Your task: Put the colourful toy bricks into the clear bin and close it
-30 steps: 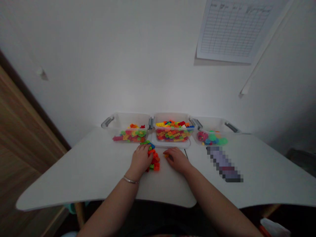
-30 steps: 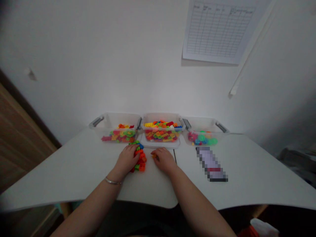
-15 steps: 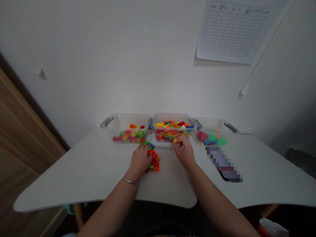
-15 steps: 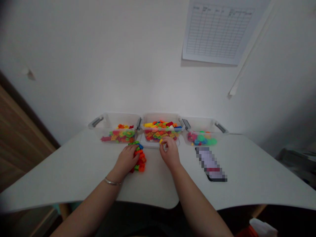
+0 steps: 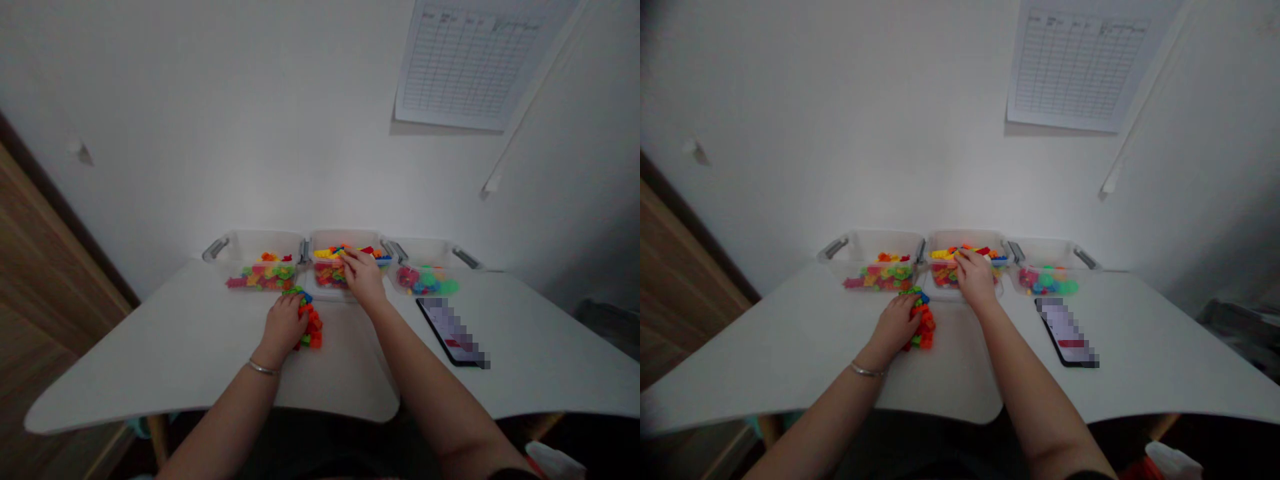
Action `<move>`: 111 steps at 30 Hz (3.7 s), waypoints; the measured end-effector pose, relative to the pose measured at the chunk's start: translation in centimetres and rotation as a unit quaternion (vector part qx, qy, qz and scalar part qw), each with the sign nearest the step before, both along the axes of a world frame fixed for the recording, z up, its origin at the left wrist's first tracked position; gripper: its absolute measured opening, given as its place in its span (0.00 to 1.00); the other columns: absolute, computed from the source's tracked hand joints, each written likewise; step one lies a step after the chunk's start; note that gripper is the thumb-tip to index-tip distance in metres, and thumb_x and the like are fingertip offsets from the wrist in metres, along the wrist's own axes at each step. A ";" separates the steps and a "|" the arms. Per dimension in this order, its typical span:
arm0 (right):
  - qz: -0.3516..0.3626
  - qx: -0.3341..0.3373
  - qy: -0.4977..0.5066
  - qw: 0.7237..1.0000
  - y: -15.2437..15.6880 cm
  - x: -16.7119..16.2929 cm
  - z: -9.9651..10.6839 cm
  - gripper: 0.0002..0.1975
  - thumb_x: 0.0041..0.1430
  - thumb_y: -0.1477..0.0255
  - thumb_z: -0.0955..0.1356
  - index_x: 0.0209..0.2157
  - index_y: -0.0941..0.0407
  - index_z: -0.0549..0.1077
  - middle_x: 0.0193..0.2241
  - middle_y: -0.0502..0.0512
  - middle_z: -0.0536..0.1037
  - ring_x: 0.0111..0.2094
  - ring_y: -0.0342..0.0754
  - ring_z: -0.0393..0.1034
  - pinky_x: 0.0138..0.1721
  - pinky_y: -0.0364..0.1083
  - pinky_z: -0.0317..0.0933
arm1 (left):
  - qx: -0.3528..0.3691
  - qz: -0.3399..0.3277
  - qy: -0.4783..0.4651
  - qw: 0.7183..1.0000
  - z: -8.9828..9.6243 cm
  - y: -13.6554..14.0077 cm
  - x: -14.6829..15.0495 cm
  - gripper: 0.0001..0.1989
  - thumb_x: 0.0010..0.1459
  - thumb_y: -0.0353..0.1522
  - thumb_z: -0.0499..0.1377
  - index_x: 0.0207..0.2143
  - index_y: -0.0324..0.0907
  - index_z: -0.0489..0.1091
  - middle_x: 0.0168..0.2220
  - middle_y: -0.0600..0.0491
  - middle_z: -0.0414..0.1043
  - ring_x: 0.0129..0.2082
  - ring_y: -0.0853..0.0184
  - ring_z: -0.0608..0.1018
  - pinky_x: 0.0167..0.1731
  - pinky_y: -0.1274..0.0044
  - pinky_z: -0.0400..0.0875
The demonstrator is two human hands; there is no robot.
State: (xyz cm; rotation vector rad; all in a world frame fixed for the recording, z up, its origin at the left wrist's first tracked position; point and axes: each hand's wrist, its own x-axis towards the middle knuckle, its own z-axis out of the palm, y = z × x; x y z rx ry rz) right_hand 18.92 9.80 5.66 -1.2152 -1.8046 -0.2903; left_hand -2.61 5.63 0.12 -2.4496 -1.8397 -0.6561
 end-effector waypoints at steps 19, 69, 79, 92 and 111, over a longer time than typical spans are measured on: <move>0.124 -0.049 -0.050 0.990 -4.5 -0.8 -3.8 0.29 0.58 0.75 0.64 0.63 0.56 0.63 0.62 0.62 0.67 0.65 0.54 0.56 0.65 0.60 0.53 | 0.020 0.001 -0.009 1.000 -0.4 0.1 -0.2 0.20 0.60 0.29 0.56 0.55 0.36 0.70 0.55 0.42 0.73 0.56 0.55 0.72 0.58 0.66 0.65; 0.104 -0.147 0.025 0.983 -6.1 -1.0 -6.7 0.13 0.53 0.76 0.67 0.42 0.55 0.74 0.41 0.59 0.78 0.45 0.54 0.71 0.50 0.55 0.66 | 0.017 -0.011 -0.034 0.999 -0.6 0.3 -0.4 0.19 0.59 0.28 0.56 0.52 0.37 0.72 0.53 0.43 0.74 0.56 0.57 0.73 0.60 0.67 0.65; -0.069 0.059 0.176 0.980 -2.1 2.1 -1.8 0.14 0.59 0.64 0.66 0.45 0.55 0.70 0.45 0.62 0.76 0.50 0.56 0.67 0.56 0.59 0.59 | 0.021 -0.016 -0.046 0.999 -0.4 0.3 -0.3 0.18 0.59 0.28 0.56 0.52 0.39 0.73 0.53 0.43 0.75 0.55 0.56 0.74 0.59 0.65 0.66; -0.164 0.046 0.165 0.972 1.7 1.9 -1.3 0.15 0.62 0.63 0.64 0.43 0.55 0.75 0.53 0.64 0.73 0.60 0.60 0.57 0.62 0.69 0.44 | 0.015 -0.012 -0.036 0.999 -0.5 0.3 -0.5 0.19 0.58 0.28 0.56 0.52 0.40 0.72 0.53 0.44 0.74 0.55 0.58 0.74 0.59 0.67 0.65; -0.078 -0.015 0.007 0.997 -3.4 -1.0 -3.7 0.28 0.57 0.73 0.64 0.60 0.59 0.64 0.64 0.66 0.60 0.68 0.62 0.42 0.66 0.69 0.41 | 0.015 -0.009 -0.025 1.000 -0.5 0.4 -0.3 0.19 0.59 0.28 0.55 0.53 0.39 0.72 0.53 0.44 0.74 0.56 0.57 0.73 0.60 0.68 0.64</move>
